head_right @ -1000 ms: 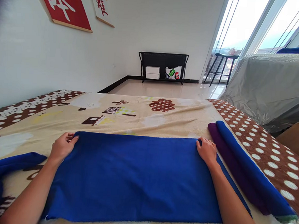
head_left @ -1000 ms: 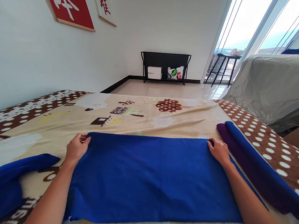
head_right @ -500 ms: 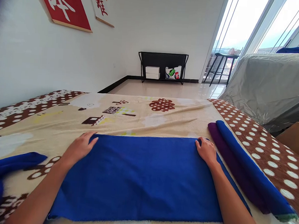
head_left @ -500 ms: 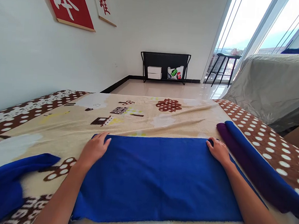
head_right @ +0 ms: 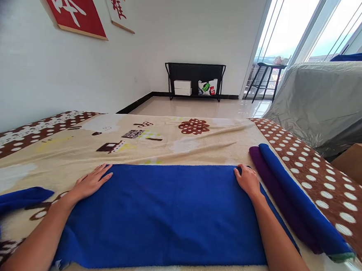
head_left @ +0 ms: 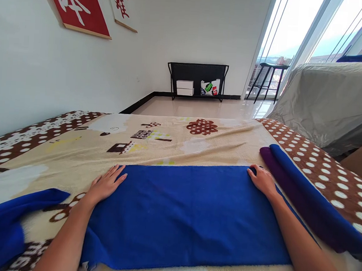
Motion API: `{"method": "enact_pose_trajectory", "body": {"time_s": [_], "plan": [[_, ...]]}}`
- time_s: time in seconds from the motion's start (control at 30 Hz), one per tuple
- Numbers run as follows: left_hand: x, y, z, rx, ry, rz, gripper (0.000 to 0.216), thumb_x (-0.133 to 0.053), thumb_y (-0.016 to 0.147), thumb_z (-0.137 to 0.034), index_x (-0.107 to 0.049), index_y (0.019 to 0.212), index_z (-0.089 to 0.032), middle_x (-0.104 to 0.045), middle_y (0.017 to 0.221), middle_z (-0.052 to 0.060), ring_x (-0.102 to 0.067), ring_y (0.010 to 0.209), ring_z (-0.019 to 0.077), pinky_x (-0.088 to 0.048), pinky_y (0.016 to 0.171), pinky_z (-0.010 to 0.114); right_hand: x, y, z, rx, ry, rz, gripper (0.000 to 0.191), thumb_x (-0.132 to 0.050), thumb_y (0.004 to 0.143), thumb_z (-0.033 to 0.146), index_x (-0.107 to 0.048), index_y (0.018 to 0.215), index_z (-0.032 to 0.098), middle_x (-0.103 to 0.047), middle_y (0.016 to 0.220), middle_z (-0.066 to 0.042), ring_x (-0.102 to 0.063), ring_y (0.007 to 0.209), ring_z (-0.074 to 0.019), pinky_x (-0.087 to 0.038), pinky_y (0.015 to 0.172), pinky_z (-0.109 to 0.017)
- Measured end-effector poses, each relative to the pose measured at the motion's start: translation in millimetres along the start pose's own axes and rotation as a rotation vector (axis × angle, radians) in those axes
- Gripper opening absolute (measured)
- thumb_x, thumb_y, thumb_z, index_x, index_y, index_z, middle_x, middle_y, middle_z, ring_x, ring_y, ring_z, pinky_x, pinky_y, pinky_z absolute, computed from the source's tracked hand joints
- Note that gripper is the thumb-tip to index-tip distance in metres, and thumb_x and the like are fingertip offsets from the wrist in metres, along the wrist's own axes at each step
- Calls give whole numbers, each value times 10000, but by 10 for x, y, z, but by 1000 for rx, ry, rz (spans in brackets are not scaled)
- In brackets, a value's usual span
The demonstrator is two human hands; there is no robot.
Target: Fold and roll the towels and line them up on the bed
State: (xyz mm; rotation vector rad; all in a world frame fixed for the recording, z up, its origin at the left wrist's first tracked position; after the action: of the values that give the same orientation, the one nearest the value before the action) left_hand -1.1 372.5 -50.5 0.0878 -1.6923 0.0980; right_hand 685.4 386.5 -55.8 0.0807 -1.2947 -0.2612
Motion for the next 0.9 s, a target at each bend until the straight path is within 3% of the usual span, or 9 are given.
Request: {"method": "enact_pose_trajectory", "body": {"time_s": [0.17, 0.7, 0.8, 0.9], "plan": [[-17, -9, 208, 41, 8, -21, 684, -177, 966, -624, -272, 1564, -306, -202, 1659, 38, -179, 1528, 283, -140, 1195, 599, 1, -7, 1, -7, 9, -2, 396, -386, 971, 445, -618, 1165, 188, -695, 1126, -127, -632, 1092, -275, -434, 956, -387], [66, -65, 85, 24, 8, -120, 630, -200, 985, -589, -348, 1534, -319, -291, 1633, 39, -264, 1501, 286, -201, 1184, 579, 52, -51, 50, 19, 39, -41, 424, -358, 976, 442, -611, 1176, 167, -690, 1147, -149, -632, 1114, -309, -449, 984, -444], [189, -259, -29, 20, 19, -166, 621, -218, 993, -541, -341, 1541, -278, -254, 1645, 71, -278, 1495, 302, -241, 1168, 578, 159, -234, 190, 94, 67, -66, 433, -333, 983, 416, -582, 1234, 165, -637, 1298, -146, -582, 1230, -289, -418, 1062, -446], [279, -725, -191, -74, 56, -230, 622, -294, 969, -502, -342, 1544, -272, -154, 1670, 54, -255, 1502, 320, -250, 1172, 574, 222, -686, 327, 245, 93, -31, 425, -382, 973, 436, -580, 1271, 206, -550, 1445, -66, -491, 1356, -226, -338, 1174, -392]]}}
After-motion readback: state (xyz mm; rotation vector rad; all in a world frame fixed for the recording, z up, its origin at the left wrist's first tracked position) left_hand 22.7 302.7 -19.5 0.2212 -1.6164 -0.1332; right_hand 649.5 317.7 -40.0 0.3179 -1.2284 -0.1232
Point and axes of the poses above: each hand's wrist, its own y-axis towards the middle knuckle, its own x-axis out of the back of the hand, z = x × y, the point moved 9 cm from there along y, towards the middle knuckle
